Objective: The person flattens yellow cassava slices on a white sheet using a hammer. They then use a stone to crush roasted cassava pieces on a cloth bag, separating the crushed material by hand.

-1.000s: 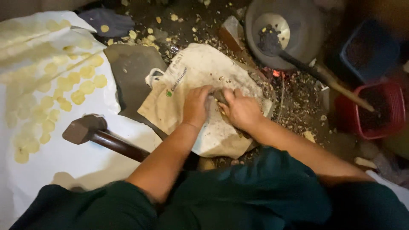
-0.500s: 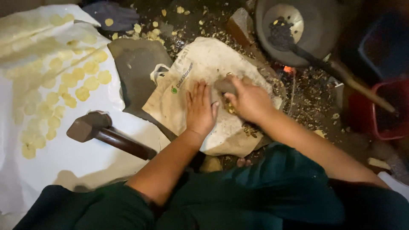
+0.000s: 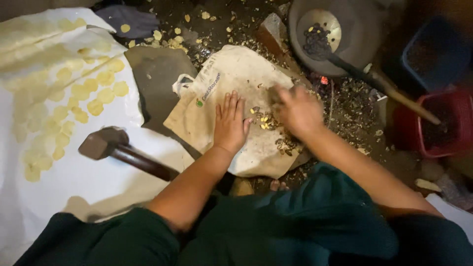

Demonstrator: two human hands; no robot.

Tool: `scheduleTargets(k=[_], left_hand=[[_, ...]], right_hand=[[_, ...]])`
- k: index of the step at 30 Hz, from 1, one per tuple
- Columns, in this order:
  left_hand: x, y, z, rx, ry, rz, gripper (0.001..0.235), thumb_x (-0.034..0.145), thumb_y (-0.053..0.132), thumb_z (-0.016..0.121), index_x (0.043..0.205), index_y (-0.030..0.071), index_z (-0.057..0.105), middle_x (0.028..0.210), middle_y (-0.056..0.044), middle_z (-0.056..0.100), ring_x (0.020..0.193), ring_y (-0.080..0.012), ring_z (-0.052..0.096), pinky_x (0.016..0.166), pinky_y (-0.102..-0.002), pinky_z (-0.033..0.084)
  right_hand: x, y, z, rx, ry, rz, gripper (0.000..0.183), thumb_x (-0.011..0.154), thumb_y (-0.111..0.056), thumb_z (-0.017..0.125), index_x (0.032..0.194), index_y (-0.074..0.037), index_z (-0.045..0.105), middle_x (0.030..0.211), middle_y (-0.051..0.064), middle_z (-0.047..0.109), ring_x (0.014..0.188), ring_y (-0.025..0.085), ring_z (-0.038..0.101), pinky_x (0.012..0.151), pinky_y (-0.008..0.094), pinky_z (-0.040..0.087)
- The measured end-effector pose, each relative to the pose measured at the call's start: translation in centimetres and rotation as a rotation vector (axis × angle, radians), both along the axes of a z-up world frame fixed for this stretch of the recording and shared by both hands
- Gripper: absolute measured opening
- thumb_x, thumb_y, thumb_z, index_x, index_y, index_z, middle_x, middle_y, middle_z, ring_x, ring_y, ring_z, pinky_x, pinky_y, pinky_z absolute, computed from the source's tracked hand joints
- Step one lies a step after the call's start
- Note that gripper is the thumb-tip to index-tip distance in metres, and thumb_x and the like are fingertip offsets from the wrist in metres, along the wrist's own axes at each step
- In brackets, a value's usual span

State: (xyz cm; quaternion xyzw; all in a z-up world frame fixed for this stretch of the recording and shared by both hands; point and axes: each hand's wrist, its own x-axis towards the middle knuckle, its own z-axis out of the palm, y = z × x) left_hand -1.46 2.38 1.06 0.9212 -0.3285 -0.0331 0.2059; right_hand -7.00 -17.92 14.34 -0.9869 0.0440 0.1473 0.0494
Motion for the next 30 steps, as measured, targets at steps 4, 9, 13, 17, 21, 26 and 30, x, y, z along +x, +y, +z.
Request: scheduleTargets(k=[4, 9, 13, 17, 21, 26, 30], left_hand=[[0.1, 0.3, 0.4, 0.002, -0.030, -0.034, 0.077, 0.093, 0.038, 0.071, 0.153, 0.001, 0.038, 0.164, -0.026, 0.032, 0.155, -0.0417, 0.027, 0.121, -0.062, 0.029], [-0.5, 0.3, -1.1, 0.183, -0.092, -0.104, 0.080, 0.089, 0.032, 0.073, 0.150, -0.007, 0.040, 0.160, -0.034, 0.035, 0.153, -0.0459, 0.030, 0.121, -0.054, 0.032], [-1.8, 0.8, -1.7, 0.377, -0.011, -0.146, 0.068, 0.097, 0.024, 0.055, 0.151, -0.012, 0.035, 0.159, -0.038, 0.032, 0.152, -0.0481, 0.028, 0.122, -0.051, 0.028], [-3.7, 0.8, 1.4, 0.557, 0.065, -0.206, 0.067, 0.096, 0.017, 0.050, 0.152, -0.016, 0.032, 0.160, -0.041, 0.027, 0.154, -0.0511, 0.020, 0.129, -0.051, 0.014], [-2.7, 0.4, 1.8, 0.639, -0.073, -0.300, 0.064, 0.094, 0.018, 0.049, 0.145, -0.020, 0.039, 0.153, -0.039, 0.043, 0.152, -0.0508, 0.029, 0.128, -0.056, 0.014], [-2.6, 0.5, 0.3, 0.663, -0.129, -0.305, 0.059, 0.096, 0.016, 0.047, 0.144, -0.018, 0.045, 0.150, -0.036, 0.049, 0.151, -0.0482, 0.034, 0.127, -0.057, 0.017], [-2.9, 0.4, 1.2, 0.602, -0.022, -0.228, 0.060, 0.097, 0.013, 0.043, 0.147, -0.019, 0.038, 0.157, -0.038, 0.038, 0.153, -0.0496, 0.026, 0.129, -0.054, 0.014]], right_hand=[[-2.9, -3.3, -3.2, -0.103, -0.267, 0.042, 0.067, 0.094, -0.026, 0.065, 0.156, -0.021, 0.040, 0.136, 0.025, 0.050, 0.101, 0.049, 0.069, 0.084, 0.057, 0.056], [-4.1, -1.6, -4.1, -0.130, -0.178, -0.045, 0.074, 0.093, -0.043, 0.065, 0.161, -0.032, 0.038, 0.159, 0.020, 0.041, 0.136, 0.047, 0.050, 0.111, 0.073, 0.030], [-3.9, -0.6, -10.8, 0.116, -0.492, 0.257, 0.019, 0.096, -0.028, 0.060, 0.109, -0.016, 0.066, 0.101, 0.011, 0.063, 0.090, 0.035, 0.068, 0.078, 0.047, 0.057], [-4.2, 0.5, -10.4, 0.287, -0.311, 0.294, 0.009, 0.097, -0.023, 0.054, 0.099, -0.015, 0.057, 0.099, 0.006, 0.057, 0.083, 0.030, 0.070, 0.070, 0.040, 0.060], [-4.2, 0.9, -9.1, 0.162, -0.291, 0.192, 0.011, 0.098, -0.017, 0.050, 0.105, -0.018, 0.058, 0.108, 0.004, 0.058, 0.077, 0.025, 0.074, 0.065, 0.038, 0.062], [-4.4, 1.1, -9.5, 0.100, -0.218, 0.188, 0.013, 0.096, -0.012, 0.048, 0.105, -0.011, 0.058, 0.099, 0.007, 0.055, 0.079, 0.027, 0.073, 0.059, 0.040, 0.062], [-4.3, 0.7, -8.5, 0.165, -0.238, 0.196, 0.019, 0.094, -0.007, 0.051, 0.112, -0.005, 0.057, 0.099, 0.012, 0.059, 0.076, 0.034, 0.073, 0.063, 0.045, 0.062]])
